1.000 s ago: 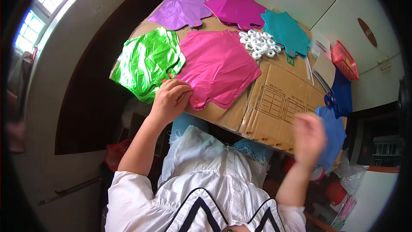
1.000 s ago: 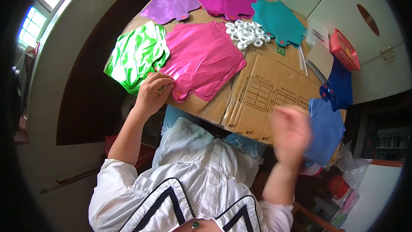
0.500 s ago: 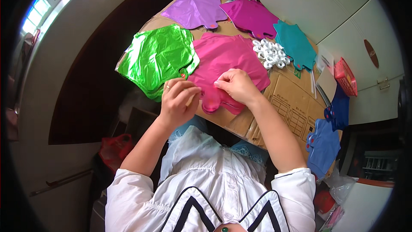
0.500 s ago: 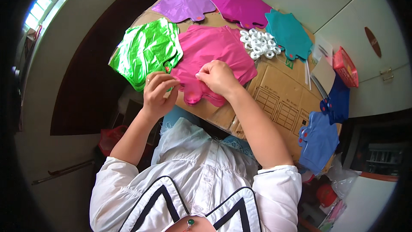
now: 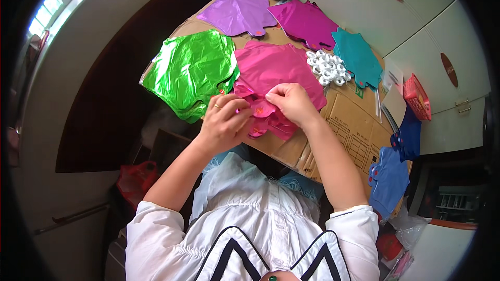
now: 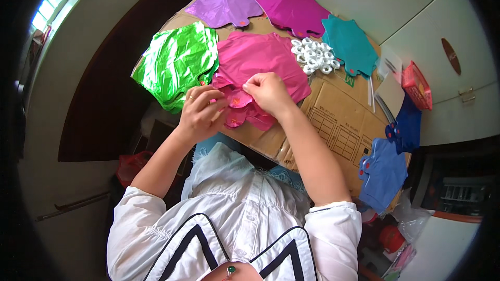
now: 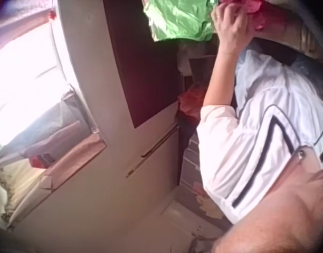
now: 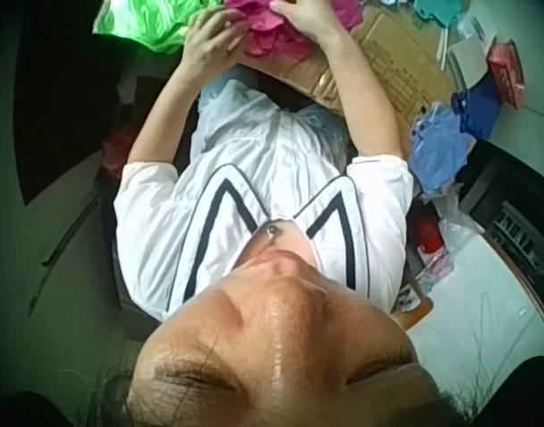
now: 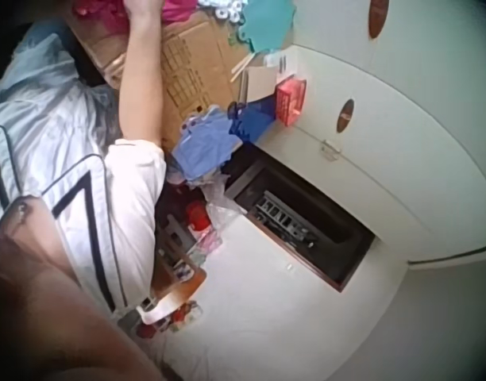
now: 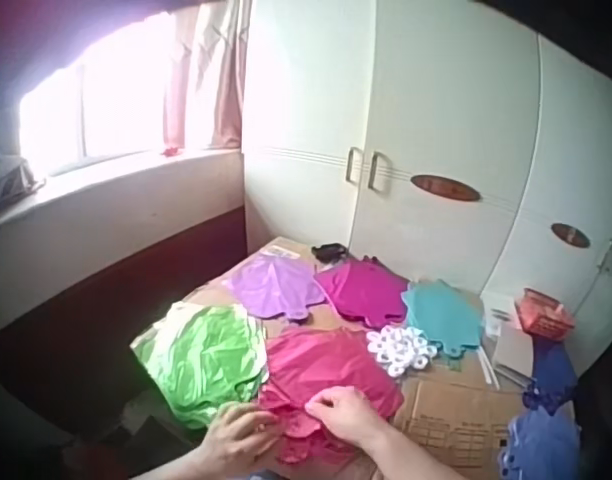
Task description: Folding uninflated foil balloons and inserting them into retail plastic packaging sleeves with header cards.
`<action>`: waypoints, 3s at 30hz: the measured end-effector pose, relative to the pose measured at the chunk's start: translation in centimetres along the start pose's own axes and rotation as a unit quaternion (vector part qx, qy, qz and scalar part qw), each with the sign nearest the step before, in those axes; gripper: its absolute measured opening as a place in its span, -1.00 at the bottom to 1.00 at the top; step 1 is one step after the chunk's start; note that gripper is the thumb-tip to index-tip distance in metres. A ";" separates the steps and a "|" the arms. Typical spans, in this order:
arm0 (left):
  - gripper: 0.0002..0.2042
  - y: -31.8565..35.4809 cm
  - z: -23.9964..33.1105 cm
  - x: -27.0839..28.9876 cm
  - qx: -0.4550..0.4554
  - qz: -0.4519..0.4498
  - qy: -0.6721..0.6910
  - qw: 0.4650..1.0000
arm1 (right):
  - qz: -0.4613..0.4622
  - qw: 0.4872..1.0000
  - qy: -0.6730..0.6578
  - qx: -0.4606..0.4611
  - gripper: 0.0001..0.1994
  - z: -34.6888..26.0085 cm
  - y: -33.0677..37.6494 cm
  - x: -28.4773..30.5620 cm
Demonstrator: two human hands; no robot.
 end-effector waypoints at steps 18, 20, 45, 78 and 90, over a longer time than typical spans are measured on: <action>-0.54 -2.5 -1.5 -2.6 0.144 -0.164 -0.111 0.970 | 0.275 0.929 -0.159 0.187 -0.72 -4.6 16.1 24.5; -0.55 -2.7 -1.3 -2.7 0.138 -0.164 -0.102 0.971 | 0.197 0.971 0.055 0.126 -0.87 -2.2 16.9 21.0; -0.82 3.0 -12.2 4.9 0.219 -0.106 -0.004 0.970 | -0.023 0.945 0.129 0.300 -0.88 -9.6 3.1 2.6; -0.90 1.7 -14.5 6.8 0.222 -0.109 -0.015 0.969 | -0.116 0.896 0.158 0.398 -0.72 -12.2 -7.0 -9.2; -0.74 2.4 -11.9 4.5 0.061 -0.061 -0.164 0.983 | -0.104 0.987 -0.058 0.109 -0.81 -9.5 -13.4 -10.1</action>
Point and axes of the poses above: each hand's wrist, its own y-axis away from the middle knuckle, its own x-axis out of the back of the hand, z = x × y, the point moved 4 cm from there along -y, towards the middle knuckle, and after that the axes turned 3 degrees about z, right-handed, at the moved point
